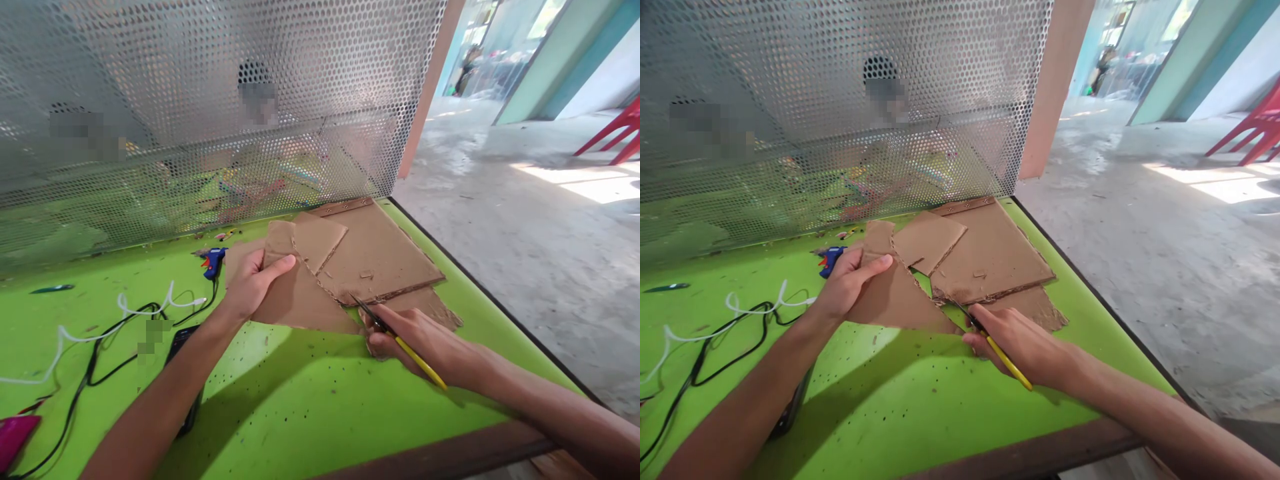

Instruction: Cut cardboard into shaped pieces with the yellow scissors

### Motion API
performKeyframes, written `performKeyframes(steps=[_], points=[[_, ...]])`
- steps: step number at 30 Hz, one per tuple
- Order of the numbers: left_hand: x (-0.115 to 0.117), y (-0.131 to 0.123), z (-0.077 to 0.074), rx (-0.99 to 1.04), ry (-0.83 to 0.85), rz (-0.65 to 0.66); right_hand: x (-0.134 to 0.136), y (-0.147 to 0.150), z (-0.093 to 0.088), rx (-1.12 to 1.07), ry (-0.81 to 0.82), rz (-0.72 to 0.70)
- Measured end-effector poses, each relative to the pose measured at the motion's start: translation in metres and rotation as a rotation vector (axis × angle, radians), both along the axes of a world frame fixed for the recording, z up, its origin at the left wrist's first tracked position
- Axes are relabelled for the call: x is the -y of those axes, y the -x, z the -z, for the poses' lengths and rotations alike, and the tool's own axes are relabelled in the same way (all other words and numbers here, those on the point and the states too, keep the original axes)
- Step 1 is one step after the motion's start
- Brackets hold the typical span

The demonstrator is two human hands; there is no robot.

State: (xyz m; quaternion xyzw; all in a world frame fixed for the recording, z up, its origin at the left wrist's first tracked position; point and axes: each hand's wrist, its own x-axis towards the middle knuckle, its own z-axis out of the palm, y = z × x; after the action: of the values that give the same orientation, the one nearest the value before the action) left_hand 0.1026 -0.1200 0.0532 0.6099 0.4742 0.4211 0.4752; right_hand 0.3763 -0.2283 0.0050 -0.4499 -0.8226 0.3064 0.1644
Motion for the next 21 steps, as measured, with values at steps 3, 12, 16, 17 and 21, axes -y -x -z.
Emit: performKeyframes(steps=[3,12,16,17,21], points=[[0.002,0.000,0.000,-0.030,-0.007,0.003,0.003,0.004,0.005,0.028,-0.076,0.001],[0.006,0.002,-0.001,-0.072,-0.047,0.062,0.010,0.012,0.017,0.193,-0.323,0.030],[0.009,0.003,-0.001,-0.082,-0.068,0.060,0.009,0.012,0.017,0.219,-0.364,0.021],[0.009,0.003,-0.001,-0.087,-0.074,0.057,0.009,0.012,0.017,0.219,-0.378,0.013],[0.011,0.003,-0.003,-0.085,-0.091,0.046,0.010,0.013,0.019,0.198,-0.447,0.007]])
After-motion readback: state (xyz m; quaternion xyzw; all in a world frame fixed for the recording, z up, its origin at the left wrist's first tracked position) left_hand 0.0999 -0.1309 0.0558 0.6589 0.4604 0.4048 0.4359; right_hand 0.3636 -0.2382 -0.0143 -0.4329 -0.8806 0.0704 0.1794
